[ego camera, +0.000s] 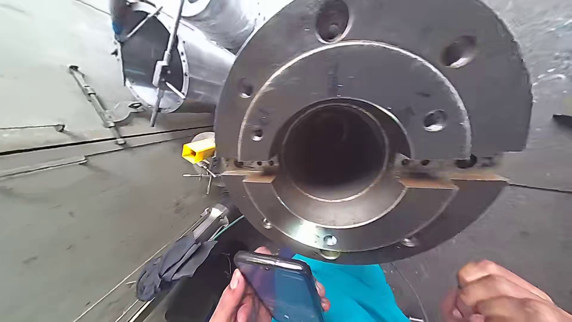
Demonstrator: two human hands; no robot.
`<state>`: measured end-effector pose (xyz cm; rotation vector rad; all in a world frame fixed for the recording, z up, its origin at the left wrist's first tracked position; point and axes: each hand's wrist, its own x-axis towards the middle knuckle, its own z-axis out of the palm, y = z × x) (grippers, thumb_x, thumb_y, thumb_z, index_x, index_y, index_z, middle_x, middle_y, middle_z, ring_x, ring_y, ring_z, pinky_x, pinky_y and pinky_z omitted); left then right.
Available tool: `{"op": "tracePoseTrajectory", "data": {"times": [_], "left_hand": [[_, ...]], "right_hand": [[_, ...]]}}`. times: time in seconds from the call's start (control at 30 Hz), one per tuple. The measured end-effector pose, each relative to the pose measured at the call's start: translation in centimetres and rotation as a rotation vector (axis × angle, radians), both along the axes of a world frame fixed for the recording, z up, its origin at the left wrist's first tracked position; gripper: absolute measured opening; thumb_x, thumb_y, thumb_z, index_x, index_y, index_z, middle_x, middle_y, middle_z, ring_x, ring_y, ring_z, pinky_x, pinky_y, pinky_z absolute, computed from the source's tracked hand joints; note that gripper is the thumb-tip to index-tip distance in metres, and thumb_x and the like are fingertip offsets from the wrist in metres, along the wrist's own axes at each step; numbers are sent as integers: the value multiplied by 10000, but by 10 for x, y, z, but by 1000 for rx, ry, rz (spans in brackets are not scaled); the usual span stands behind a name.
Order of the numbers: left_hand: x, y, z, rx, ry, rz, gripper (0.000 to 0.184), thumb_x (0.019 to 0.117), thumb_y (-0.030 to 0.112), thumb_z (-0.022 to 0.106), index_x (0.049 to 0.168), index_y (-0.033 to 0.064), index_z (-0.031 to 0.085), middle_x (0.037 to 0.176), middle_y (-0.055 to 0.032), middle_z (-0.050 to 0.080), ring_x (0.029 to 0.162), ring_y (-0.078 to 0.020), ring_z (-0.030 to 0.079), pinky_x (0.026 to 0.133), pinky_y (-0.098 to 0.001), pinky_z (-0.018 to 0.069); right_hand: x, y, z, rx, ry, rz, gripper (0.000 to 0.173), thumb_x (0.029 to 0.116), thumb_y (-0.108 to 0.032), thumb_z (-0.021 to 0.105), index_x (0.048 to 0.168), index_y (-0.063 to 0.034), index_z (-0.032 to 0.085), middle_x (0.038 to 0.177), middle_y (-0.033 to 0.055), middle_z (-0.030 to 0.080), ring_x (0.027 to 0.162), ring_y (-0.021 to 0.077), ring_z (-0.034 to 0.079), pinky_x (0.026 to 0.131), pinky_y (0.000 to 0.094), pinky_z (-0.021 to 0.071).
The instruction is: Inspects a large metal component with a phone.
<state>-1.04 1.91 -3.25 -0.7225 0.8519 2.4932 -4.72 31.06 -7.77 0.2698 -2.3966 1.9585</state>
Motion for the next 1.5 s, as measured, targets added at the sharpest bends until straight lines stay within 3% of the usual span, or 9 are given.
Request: {"op": "tracePoseTrajectory", "data": {"times": [0.2,0.33,0.57,0.83,1.0,1.13,1.23,1.37,1.5], "left_hand": [[-11,36,-1,-51,3,-179,453,1073,464,416,1278,143,662,1154,-125,719,1080,-290,696,963,-509,553],[-19,54,0,-37,32,-250,452,1074,462,408,1245,123,653,1141,-143,718,1066,-298,695,979,-511,534],[-26,63,-1,-22,66,-247,457,1075,443,408,1263,103,649,1127,-172,718,1032,-337,709,938,-548,557],[-30,69,-3,-44,104,-347,484,1065,480,404,1253,103,643,1129,-175,716,1040,-339,706,949,-544,551],[-28,71,-1,-98,93,-371,462,1067,465,411,1254,115,648,1095,-138,719,989,-286,705,948,-517,547],[-32,75,-2,-96,116,-405,480,1067,483,400,1252,111,641,1119,-165,719,1031,-319,708,944,-528,553],[-30,78,-1,-112,111,-385,472,1064,485,406,1252,124,644,1095,-140,715,993,-288,700,930,-513,549],[-33,74,0,-139,139,-397,482,1070,485,396,1285,123,631,1137,-176,714,1066,-347,700,942,-547,556],[-36,71,2,-179,145,-385,485,1072,481,394,1261,111,644,1118,-175,716,1046,-341,706,917,-535,571]], "right_hand": [[20,2,-21,9,1,-258,319,1033,-334,505,762,-168,470,645,-38,429,586,63,477,591,209,429],[26,4,-29,22,-50,-340,289,1044,-359,468,819,-181,500,645,-62,437,575,37,466,578,202,424],[26,2,-41,1,-113,-533,130,1017,-276,558,1058,-196,653,814,-121,636,646,-33,575,566,129,480],[33,-3,-50,-87,-109,-519,122,1007,-280,580,1049,-186,647,885,-114,657,722,-38,610,613,111,502],[38,-3,-50,-101,-124,-517,144,1009,-285,574,1051,-171,652,896,-110,660,747,-43,614,627,103,499],[41,-3,-50,-118,-119,-508,137,1009,-268,569,1037,-159,648,913,-95,661,766,-36,620,644,108,508],[47,-3,-51,-118,-118,-504,141,1009,-256,562,1021,-144,646,916,-84,658,792,-36,623,658,103,506],[51,0,-48,-119,-123,-502,149,1006,-261,567,1008,-140,655,912,-82,657,780,-35,621,650,101,508],[54,1,-48,-115,-110,-461,256,1054,-323,508,949,-137,648,888,-71,647,807,-16,628,671,123,513]]}}
